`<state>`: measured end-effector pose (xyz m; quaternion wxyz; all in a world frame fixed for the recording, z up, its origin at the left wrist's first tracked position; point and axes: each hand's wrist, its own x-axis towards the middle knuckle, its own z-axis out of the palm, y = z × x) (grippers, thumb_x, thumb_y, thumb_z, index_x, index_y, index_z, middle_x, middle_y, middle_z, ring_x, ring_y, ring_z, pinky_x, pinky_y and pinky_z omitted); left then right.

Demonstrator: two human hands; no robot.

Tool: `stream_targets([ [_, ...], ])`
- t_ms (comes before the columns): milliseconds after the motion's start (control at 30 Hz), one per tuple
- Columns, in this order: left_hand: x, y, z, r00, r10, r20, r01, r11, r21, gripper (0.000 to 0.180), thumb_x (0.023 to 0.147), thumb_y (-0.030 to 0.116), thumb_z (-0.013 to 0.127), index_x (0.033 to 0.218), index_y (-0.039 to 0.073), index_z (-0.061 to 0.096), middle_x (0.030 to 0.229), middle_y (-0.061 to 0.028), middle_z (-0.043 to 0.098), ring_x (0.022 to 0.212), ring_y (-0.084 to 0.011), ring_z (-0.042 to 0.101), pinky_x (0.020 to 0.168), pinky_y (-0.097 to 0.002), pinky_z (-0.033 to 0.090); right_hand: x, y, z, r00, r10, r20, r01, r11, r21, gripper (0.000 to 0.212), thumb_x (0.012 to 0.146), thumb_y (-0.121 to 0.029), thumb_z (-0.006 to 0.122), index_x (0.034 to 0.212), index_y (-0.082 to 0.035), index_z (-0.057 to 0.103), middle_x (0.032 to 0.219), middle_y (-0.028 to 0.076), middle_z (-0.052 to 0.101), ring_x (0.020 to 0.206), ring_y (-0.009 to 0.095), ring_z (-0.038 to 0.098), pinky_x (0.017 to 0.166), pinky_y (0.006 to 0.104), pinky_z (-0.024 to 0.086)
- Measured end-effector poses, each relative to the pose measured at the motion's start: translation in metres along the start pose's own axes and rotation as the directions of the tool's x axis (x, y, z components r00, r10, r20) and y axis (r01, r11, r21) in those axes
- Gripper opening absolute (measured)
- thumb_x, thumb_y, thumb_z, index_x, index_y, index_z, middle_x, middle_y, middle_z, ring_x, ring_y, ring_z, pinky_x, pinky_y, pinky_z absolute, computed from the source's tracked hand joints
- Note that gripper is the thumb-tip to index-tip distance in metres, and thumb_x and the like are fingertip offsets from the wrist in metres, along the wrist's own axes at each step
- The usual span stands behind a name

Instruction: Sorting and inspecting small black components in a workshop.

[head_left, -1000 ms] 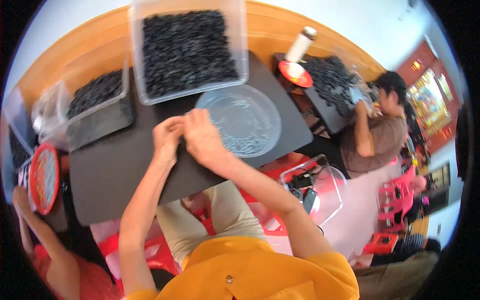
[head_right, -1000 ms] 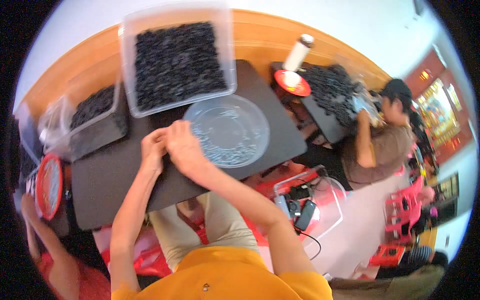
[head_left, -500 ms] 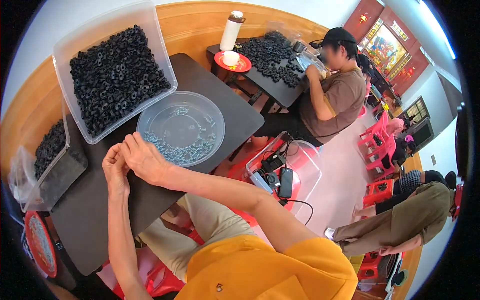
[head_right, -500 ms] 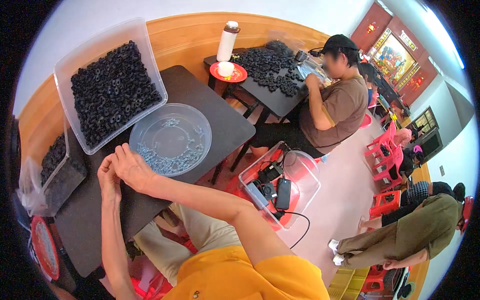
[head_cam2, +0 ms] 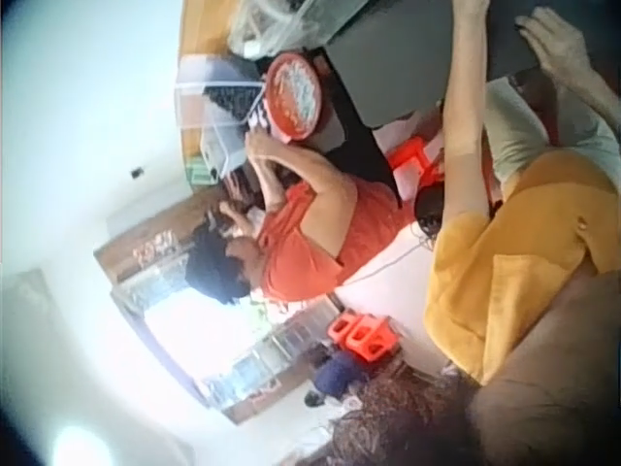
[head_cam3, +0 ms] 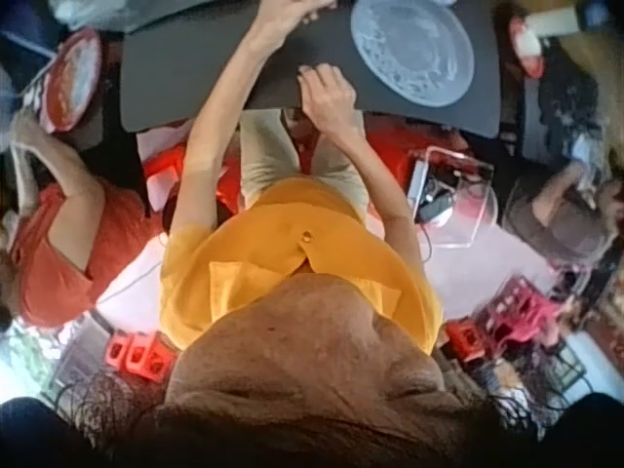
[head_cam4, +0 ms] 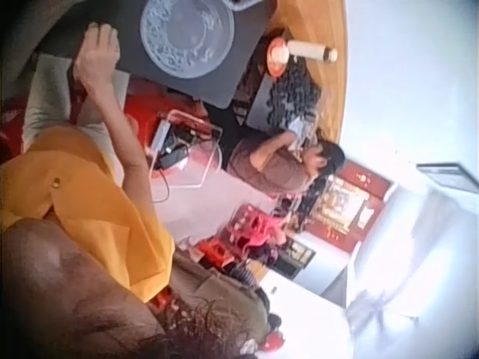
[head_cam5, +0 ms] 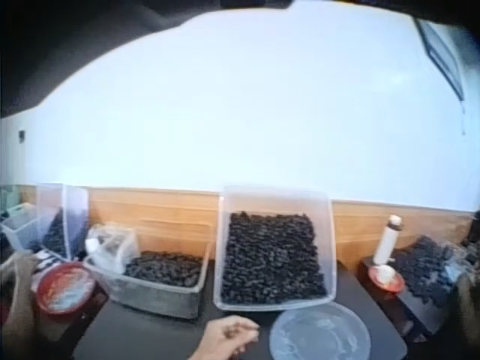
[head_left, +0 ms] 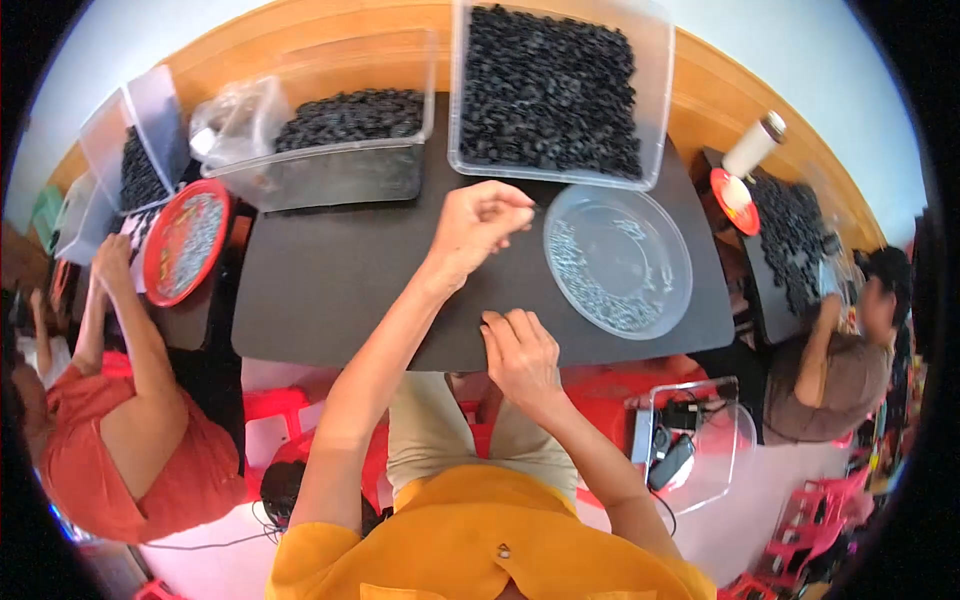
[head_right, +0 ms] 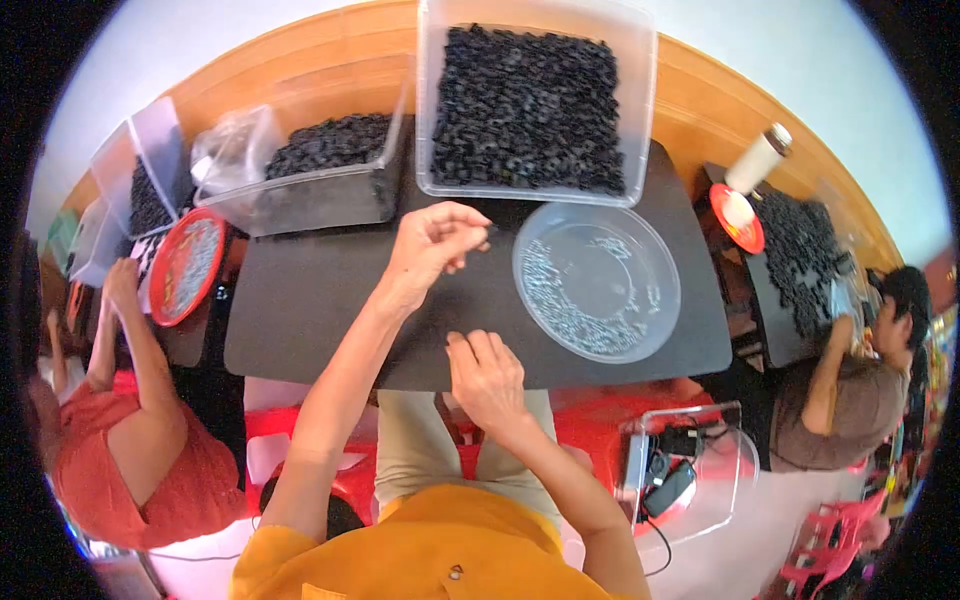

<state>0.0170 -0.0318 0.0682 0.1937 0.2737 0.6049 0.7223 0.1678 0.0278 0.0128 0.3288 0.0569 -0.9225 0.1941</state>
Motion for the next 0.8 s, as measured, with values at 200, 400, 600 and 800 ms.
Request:
stream_targets([
  [200,0.026,0.090,-0.044,0.947,0.276,-0.163,-0.171,0.865,0.472,0.010,0.075,0.010,0.066,0.082,0.004,0.066,0.069,-0.0016,0.062,0.057,-0.0071,0.055,0.049,-0.0214,0.045,-0.004,0.003,0.004,0.999,0.016,-0.046,-0.018,0.999,-0.038,0.013,0.073,-0.006,0.063,0.084,-0.003,0.059,0.071,0.006,0.045,0.066,0.021,0.051,0.055,0.0309,0.045],
  [400,0.059,0.127,-0.123,0.657,0.633,-0.410,-0.074,0.595,0.800,0.038,0.076,0.019,0.067,0.109,0.002,0.060,0.069,-0.0075,0.064,0.059,-0.0107,0.060,0.055,-0.0242,0.047,-0.003,0.000,0.004,0.998,0.016,-0.066,-0.017,1.000,-0.020,0.009,0.073,-0.005,0.062,0.082,-0.003,0.058,0.071,0.006,0.045,0.066,0.021,0.051,0.056,0.0303,0.045],
  [600,0.023,0.167,-0.092,0.654,0.695,-0.299,-0.509,0.697,0.505,0.041,0.083,0.025,0.061,0.117,0.004,0.055,0.097,-0.0134,0.063,0.075,-0.0144,0.062,0.065,-0.0257,0.048,0.000,0.002,0.005,0.998,-0.007,-0.070,0.005,0.999,-0.032,0.009,0.073,-0.005,0.062,0.081,-0.004,0.058,0.072,0.006,0.045,0.066,0.021,0.051,0.057,0.0297,0.044],
  [800,-0.032,0.241,-0.055,0.629,0.777,0.029,-0.735,0.583,0.345,0.063,0.084,0.041,0.057,0.125,-0.004,0.043,0.118,-0.0173,0.053,0.082,-0.0150,0.058,0.068,-0.0227,0.045,-0.003,0.000,0.003,0.996,0.043,-0.074,-0.042,0.999,0.023,0.011,0.071,-0.002,0.064,0.081,-0.004,0.060,0.070,0.007,0.048,0.064,0.023,0.051,0.055,0.0339,0.045],
])
